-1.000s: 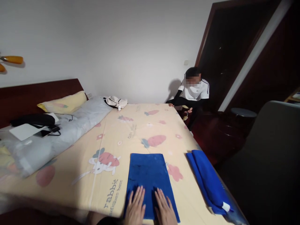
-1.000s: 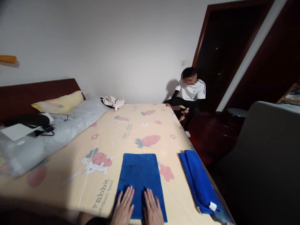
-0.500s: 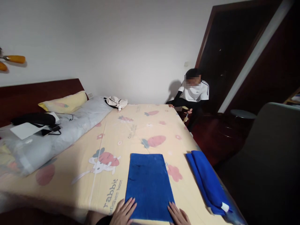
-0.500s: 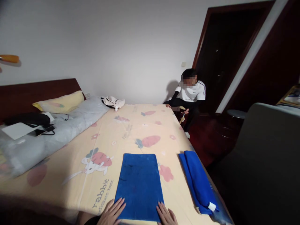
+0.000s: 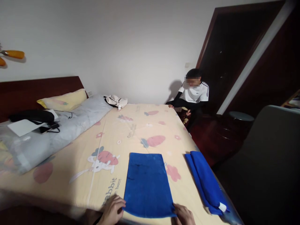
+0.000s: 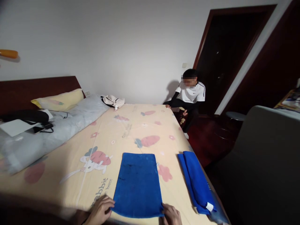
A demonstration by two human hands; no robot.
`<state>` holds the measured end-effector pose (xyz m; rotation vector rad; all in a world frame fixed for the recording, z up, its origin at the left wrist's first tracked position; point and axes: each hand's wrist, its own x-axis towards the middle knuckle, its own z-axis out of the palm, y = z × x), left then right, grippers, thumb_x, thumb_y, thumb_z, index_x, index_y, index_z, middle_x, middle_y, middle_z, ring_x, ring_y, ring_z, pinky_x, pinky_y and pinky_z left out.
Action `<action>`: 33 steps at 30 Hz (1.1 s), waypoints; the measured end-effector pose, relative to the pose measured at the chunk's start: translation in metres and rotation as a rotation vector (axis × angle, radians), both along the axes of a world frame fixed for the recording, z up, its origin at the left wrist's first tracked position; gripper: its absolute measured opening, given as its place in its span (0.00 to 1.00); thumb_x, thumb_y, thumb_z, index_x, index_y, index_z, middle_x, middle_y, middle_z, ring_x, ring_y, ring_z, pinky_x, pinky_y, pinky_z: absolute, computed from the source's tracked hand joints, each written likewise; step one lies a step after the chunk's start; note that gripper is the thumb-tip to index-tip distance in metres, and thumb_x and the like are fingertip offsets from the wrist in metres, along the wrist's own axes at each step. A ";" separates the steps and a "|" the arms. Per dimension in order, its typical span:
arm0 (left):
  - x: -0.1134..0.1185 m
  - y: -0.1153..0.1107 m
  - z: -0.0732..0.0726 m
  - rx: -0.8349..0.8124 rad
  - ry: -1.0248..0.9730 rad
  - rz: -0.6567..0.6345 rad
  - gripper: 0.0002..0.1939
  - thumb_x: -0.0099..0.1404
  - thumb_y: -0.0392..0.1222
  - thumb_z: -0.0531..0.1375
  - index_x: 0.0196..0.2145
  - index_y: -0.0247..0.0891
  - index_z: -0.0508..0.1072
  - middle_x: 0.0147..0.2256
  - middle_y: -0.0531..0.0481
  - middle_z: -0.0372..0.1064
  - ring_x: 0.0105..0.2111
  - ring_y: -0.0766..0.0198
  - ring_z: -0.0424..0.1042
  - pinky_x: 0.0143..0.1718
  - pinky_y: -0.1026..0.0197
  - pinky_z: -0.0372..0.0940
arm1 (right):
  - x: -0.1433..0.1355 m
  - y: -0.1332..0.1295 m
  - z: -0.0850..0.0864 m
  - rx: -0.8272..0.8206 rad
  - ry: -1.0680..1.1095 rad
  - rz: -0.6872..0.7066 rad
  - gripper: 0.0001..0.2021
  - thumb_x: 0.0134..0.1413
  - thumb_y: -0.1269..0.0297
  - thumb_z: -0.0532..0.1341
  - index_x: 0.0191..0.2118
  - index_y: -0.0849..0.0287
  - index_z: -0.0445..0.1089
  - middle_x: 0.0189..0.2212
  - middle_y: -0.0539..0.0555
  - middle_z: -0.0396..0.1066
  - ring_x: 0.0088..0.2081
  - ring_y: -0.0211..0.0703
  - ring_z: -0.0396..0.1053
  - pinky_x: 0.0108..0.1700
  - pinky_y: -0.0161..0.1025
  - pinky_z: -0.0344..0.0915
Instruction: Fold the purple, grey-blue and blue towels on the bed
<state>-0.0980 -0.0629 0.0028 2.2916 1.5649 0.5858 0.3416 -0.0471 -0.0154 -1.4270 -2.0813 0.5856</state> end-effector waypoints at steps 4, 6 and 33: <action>0.004 0.025 -0.002 -0.290 -0.249 0.227 0.07 0.55 0.44 0.60 0.28 0.43 0.78 0.27 0.52 0.75 0.29 0.63 0.73 0.34 0.61 0.68 | -0.023 0.013 0.033 -0.142 0.410 -0.143 0.21 0.50 0.41 0.59 0.27 0.54 0.75 0.41 0.61 0.78 0.43 0.58 0.74 0.46 0.51 0.70; 0.002 0.036 0.001 -0.327 -0.279 0.243 0.11 0.57 0.50 0.59 0.29 0.42 0.78 0.24 0.54 0.73 0.27 0.63 0.72 0.31 0.62 0.67 | -0.034 0.020 0.046 -0.219 0.564 -0.191 0.22 0.49 0.39 0.58 0.26 0.55 0.72 0.32 0.59 0.77 0.35 0.54 0.74 0.39 0.48 0.71; 0.056 0.029 -0.003 0.211 0.200 0.417 0.18 0.64 0.30 0.49 0.41 0.45 0.74 0.39 0.50 0.75 0.41 0.60 0.74 0.44 0.56 0.67 | -0.053 0.035 -0.021 0.383 -0.190 -0.313 0.19 0.54 0.72 0.51 0.49 0.56 0.71 0.39 0.60 0.73 0.39 0.49 0.70 0.40 0.45 0.65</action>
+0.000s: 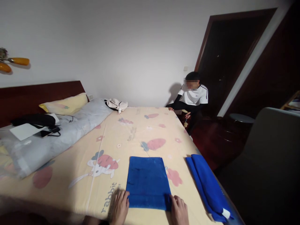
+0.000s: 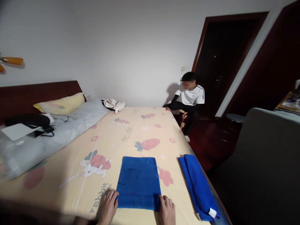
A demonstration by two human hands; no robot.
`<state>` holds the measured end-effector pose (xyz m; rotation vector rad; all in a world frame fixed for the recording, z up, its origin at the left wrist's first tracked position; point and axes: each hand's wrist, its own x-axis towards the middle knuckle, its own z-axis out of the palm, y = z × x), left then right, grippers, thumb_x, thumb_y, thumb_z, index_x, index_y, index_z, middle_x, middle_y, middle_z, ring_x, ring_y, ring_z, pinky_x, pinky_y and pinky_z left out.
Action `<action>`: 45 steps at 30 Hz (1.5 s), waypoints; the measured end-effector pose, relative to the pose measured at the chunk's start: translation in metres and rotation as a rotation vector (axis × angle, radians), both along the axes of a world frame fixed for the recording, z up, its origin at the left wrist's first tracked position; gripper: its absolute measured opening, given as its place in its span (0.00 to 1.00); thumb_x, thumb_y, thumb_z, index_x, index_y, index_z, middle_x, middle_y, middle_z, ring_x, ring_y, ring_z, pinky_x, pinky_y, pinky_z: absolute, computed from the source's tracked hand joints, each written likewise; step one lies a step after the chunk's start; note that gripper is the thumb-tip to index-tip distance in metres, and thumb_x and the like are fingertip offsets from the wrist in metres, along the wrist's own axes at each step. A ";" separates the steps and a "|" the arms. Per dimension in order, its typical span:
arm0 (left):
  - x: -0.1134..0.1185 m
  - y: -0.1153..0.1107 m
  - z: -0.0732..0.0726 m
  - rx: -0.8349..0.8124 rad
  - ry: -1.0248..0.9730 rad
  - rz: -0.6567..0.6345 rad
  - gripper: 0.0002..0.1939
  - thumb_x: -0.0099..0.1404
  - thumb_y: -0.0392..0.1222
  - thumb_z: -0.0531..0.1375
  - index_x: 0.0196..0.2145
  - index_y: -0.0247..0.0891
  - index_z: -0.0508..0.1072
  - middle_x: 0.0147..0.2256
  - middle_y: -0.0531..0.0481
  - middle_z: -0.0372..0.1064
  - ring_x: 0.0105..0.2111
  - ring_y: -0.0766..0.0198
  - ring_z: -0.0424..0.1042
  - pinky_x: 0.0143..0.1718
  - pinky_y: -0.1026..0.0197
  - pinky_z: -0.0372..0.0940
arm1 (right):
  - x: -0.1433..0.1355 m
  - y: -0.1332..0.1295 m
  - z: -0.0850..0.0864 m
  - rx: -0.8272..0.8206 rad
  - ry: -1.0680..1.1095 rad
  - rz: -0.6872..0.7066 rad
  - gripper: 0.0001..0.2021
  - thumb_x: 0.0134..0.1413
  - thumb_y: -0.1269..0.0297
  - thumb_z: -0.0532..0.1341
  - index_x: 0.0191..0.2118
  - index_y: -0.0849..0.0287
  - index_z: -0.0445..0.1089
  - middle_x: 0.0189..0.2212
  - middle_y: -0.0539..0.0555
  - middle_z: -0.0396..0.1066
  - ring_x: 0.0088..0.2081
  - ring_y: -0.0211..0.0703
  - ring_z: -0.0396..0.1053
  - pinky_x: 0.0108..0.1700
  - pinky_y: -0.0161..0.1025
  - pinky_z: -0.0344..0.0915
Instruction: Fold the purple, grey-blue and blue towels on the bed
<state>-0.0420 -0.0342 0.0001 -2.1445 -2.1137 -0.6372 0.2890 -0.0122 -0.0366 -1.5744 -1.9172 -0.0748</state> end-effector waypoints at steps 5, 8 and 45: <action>0.048 0.000 0.007 -0.001 0.005 -0.363 0.23 0.67 0.35 0.49 0.57 0.47 0.67 0.52 0.49 0.73 0.51 0.60 0.71 0.51 0.59 0.68 | -0.048 -0.004 0.012 0.001 -0.121 0.305 0.22 0.54 0.72 0.54 0.53 0.46 0.69 0.54 0.52 0.71 0.52 0.48 0.69 0.51 0.45 0.64; 0.058 -0.005 0.007 -0.017 0.084 -0.555 0.32 0.69 0.42 0.49 0.68 0.45 0.45 0.64 0.50 0.58 0.61 0.60 0.61 0.59 0.57 0.62 | -0.063 -0.009 0.015 -0.029 -0.169 0.409 0.26 0.59 0.66 0.54 0.63 0.48 0.57 0.60 0.53 0.65 0.57 0.47 0.66 0.54 0.43 0.64; -0.041 0.011 0.002 -0.269 -0.681 -0.081 0.13 0.60 0.50 0.55 0.33 0.41 0.74 0.25 0.54 0.70 0.28 0.64 0.70 0.30 0.64 0.65 | 0.012 -0.006 0.063 -0.561 0.487 0.160 0.18 0.57 0.49 0.53 0.38 0.55 0.74 0.26 0.50 0.75 0.28 0.44 0.70 0.33 0.38 0.66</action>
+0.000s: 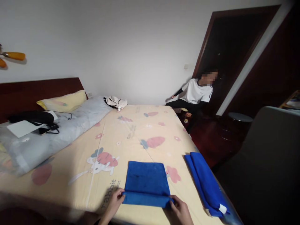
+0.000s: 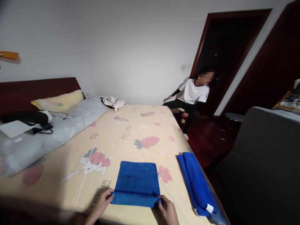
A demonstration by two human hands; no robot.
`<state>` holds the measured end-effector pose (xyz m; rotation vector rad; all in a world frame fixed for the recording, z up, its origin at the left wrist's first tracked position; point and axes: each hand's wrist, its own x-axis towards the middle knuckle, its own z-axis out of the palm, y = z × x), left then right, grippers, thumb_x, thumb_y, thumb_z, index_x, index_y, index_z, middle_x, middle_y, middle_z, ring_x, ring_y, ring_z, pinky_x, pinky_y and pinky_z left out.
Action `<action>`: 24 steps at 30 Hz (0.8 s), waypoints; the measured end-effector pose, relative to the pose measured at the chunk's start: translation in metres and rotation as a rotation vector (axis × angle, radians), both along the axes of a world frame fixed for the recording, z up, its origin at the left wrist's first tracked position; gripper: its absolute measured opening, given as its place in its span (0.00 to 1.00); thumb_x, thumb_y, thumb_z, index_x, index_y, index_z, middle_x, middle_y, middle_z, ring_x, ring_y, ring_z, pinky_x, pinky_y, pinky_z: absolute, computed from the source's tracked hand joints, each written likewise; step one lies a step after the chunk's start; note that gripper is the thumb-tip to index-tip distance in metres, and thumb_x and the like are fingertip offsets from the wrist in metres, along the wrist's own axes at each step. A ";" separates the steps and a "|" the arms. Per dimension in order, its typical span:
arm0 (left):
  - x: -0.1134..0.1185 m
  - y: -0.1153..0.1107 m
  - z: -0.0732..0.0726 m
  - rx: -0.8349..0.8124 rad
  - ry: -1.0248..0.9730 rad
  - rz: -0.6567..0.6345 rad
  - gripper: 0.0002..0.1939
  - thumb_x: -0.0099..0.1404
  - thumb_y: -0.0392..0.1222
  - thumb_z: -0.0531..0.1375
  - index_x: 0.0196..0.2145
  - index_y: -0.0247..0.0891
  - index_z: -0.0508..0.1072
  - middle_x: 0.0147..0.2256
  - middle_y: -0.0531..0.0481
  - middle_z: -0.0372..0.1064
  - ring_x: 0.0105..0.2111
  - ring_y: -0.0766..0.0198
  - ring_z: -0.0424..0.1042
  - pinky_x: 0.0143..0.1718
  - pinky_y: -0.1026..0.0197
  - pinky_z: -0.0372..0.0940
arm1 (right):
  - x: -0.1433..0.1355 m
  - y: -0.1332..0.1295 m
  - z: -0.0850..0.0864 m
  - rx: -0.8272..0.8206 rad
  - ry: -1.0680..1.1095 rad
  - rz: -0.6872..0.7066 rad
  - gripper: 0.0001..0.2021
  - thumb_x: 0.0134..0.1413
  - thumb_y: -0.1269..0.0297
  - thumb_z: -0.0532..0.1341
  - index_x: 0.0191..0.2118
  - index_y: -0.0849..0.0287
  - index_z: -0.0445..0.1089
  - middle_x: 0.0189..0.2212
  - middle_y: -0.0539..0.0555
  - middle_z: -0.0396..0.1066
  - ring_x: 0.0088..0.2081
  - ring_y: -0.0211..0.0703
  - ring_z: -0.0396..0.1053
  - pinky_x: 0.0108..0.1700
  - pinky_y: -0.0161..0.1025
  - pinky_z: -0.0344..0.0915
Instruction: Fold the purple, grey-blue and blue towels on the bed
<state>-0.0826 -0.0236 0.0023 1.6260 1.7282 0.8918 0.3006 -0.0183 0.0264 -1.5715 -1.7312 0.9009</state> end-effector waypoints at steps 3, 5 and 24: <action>0.010 -0.003 -0.011 0.144 0.158 0.088 0.12 0.62 0.48 0.53 0.32 0.42 0.74 0.24 0.53 0.70 0.27 0.63 0.70 0.30 0.63 0.66 | -0.004 0.005 -0.018 0.130 -0.136 -0.077 0.16 0.57 0.52 0.53 0.37 0.54 0.74 0.29 0.53 0.76 0.31 0.46 0.72 0.37 0.40 0.67; 0.015 -0.008 -0.018 0.248 0.296 0.137 0.10 0.63 0.44 0.52 0.32 0.43 0.73 0.26 0.52 0.71 0.29 0.62 0.72 0.33 0.62 0.67 | -0.005 0.005 -0.032 0.238 -0.233 -0.096 0.15 0.58 0.54 0.53 0.36 0.54 0.74 0.29 0.54 0.74 0.31 0.46 0.72 0.37 0.41 0.67; 0.091 -0.016 -0.028 0.305 0.656 -0.139 0.16 0.62 0.37 0.54 0.47 0.46 0.71 0.50 0.48 0.73 0.51 0.55 0.70 0.53 0.54 0.65 | -0.084 -0.010 -0.038 0.544 -0.300 0.111 0.10 0.55 0.69 0.55 0.41 0.52 0.69 0.37 0.53 0.71 0.37 0.44 0.69 0.40 0.41 0.67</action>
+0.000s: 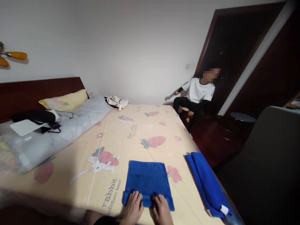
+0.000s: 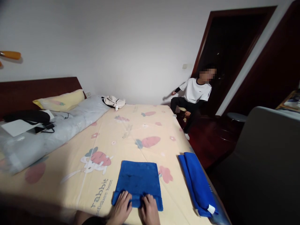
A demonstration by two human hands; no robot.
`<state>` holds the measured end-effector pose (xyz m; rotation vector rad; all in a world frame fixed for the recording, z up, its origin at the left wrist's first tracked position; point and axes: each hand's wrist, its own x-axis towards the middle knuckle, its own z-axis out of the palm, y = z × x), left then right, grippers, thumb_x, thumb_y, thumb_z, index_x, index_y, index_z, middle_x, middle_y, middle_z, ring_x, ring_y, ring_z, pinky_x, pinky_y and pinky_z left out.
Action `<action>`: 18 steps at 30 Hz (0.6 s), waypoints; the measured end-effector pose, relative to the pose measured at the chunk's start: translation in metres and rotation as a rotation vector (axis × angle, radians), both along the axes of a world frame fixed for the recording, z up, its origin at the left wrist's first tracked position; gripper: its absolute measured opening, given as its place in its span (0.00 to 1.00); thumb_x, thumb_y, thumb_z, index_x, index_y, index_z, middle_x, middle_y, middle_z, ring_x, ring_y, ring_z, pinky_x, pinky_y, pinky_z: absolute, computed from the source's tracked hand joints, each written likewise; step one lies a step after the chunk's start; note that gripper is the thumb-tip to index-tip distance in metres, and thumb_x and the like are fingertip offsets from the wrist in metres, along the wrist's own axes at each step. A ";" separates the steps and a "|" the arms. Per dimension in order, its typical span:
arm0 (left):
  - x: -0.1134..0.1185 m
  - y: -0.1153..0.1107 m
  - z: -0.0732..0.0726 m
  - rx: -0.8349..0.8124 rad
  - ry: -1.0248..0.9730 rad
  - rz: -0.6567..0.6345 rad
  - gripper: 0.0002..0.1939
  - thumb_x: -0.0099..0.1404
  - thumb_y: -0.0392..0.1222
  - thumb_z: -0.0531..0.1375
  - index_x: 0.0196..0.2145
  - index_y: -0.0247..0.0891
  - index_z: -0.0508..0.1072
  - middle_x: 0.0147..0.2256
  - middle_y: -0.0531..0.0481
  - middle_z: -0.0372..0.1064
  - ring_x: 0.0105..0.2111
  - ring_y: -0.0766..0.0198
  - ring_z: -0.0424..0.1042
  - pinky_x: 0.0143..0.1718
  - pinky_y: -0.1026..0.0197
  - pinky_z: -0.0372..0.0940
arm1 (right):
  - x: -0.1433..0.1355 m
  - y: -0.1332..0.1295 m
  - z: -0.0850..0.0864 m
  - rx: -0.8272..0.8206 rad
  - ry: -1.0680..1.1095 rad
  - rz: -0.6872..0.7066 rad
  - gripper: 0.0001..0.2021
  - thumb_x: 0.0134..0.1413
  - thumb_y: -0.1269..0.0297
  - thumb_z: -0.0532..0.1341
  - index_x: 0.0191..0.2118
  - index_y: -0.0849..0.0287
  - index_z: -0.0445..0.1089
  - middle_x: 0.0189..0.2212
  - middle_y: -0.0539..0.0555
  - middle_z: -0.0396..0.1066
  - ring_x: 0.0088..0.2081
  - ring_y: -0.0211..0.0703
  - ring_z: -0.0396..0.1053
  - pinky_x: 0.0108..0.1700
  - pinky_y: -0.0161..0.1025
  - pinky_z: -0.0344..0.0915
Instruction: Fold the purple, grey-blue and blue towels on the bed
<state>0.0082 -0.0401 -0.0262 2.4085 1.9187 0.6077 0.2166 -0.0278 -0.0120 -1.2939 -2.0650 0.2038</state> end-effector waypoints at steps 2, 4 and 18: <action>-0.028 -0.006 -0.001 0.009 -0.004 0.063 0.14 0.63 0.39 0.54 0.47 0.46 0.71 0.48 0.48 0.73 0.51 0.55 0.70 0.53 0.52 0.65 | 0.032 0.000 -0.004 -0.019 0.013 -0.038 0.11 0.57 0.66 0.55 0.44 0.52 0.70 0.38 0.54 0.72 0.38 0.44 0.71 0.40 0.41 0.68; -0.053 -0.013 0.004 -0.017 -0.025 0.079 0.15 0.62 0.38 0.54 0.47 0.47 0.70 0.47 0.49 0.73 0.51 0.54 0.69 0.53 0.51 0.64 | 0.064 -0.001 -0.007 -0.053 -0.003 -0.047 0.12 0.58 0.64 0.55 0.46 0.51 0.71 0.40 0.55 0.73 0.40 0.45 0.72 0.40 0.41 0.68; -0.069 -0.011 0.034 -0.135 0.001 0.018 0.29 0.49 0.25 0.51 0.46 0.48 0.70 0.50 0.51 0.71 0.53 0.57 0.66 0.56 0.51 0.58 | 0.079 0.001 -0.025 0.009 -0.188 -0.082 0.18 0.49 0.70 0.57 0.47 0.48 0.72 0.49 0.53 0.74 0.44 0.47 0.71 0.43 0.43 0.64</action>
